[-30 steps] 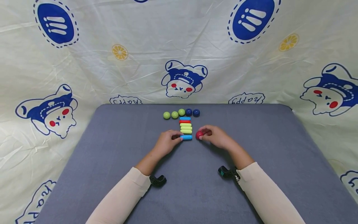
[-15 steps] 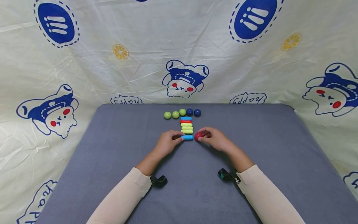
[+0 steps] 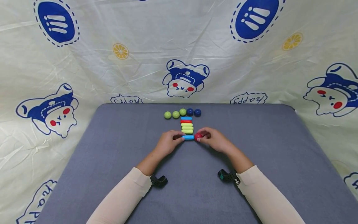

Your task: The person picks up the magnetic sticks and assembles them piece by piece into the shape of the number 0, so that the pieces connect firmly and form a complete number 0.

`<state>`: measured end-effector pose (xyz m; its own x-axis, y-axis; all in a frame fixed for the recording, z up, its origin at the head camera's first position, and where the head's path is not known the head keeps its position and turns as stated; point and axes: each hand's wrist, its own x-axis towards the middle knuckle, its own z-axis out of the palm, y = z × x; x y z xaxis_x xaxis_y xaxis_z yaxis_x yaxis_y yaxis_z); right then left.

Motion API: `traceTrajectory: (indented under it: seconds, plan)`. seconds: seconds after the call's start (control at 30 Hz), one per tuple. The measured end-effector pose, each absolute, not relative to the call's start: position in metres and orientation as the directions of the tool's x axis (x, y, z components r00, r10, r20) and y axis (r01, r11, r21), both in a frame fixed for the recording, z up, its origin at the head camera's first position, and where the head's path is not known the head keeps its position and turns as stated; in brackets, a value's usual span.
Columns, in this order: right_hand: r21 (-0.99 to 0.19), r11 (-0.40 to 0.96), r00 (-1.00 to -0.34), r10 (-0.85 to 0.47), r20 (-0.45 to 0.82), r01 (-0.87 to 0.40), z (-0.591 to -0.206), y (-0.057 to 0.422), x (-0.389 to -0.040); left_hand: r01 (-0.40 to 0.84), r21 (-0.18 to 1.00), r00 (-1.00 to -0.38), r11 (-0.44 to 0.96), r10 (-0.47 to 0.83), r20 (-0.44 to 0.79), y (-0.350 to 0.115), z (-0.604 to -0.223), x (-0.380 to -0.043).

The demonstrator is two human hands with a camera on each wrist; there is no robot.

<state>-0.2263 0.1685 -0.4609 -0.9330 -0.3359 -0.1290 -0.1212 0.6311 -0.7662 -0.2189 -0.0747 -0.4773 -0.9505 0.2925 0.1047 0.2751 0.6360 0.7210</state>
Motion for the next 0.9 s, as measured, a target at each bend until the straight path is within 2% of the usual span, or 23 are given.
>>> traceTrajectory:
  seconds: [0.57, 0.9]
  plan:
    - [-0.779, 0.61, -0.93, -0.353, -0.1, -0.147, -0.463, 0.17, -0.226, 0.241, 0.753, -0.957, 0.612, 0.277, 0.081, -0.076, -0.476, -0.219]
    - [-0.782, 0.604, -0.929, -0.359, -0.089, -0.158, -0.466, 0.171, -0.227, 0.204, 0.824, -0.967, 0.528, 0.238, 0.087, -0.085, -0.472, -0.225]
